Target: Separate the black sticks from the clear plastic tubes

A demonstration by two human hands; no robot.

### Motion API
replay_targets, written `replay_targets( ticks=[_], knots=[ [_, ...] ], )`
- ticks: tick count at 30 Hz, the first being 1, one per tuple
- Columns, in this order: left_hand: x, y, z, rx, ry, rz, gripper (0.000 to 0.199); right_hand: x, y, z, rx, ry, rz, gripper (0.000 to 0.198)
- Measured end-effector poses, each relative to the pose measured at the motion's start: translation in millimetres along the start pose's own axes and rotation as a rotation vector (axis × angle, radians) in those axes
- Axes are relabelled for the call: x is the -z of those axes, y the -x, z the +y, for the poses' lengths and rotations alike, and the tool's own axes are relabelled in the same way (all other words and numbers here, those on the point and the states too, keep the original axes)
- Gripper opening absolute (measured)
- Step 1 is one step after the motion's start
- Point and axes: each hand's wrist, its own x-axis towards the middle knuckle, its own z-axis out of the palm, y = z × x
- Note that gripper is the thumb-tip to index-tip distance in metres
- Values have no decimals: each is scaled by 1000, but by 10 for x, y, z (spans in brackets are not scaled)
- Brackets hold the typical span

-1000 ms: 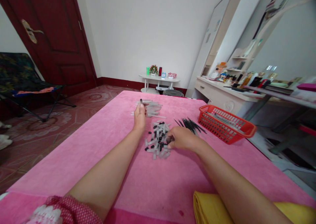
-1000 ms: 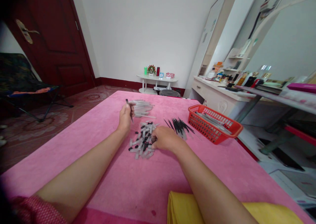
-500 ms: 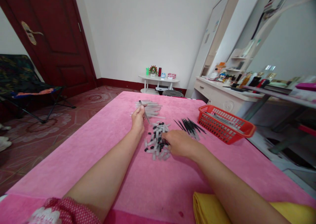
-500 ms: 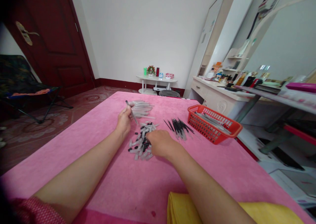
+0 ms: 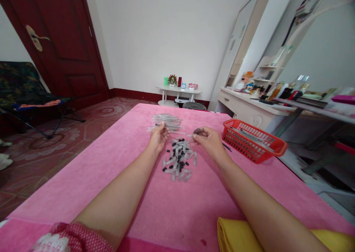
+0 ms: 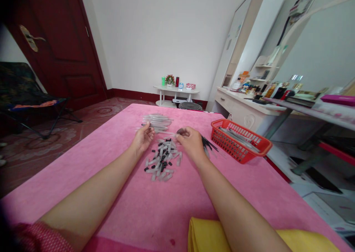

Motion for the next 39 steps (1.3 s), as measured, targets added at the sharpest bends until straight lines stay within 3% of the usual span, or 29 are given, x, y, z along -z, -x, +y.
replay_targets(
  ticks=[5, 9, 26, 33, 39],
  knots=[
    [-37, 35, -36, 17, -84, -43, 20, 4, -25, 127, -59, -251, 133, 32],
    [-60, 62, -51, 21, -121, -73, 23, -15, -2, 85, -56, -285, 124, 33],
    [-71, 76, -49, 45, -110, -95, 20, -40, 41, 3, 87, -75, 153, 24],
    [-91, 113, -78, 102, -183, -186, 21, -52, 49, 79, 133, 62, 108, 21],
    [-82, 128, -95, 46, -208, -297, 21, -16, 53, 41, 76, 117, 113, 19]
  ],
)
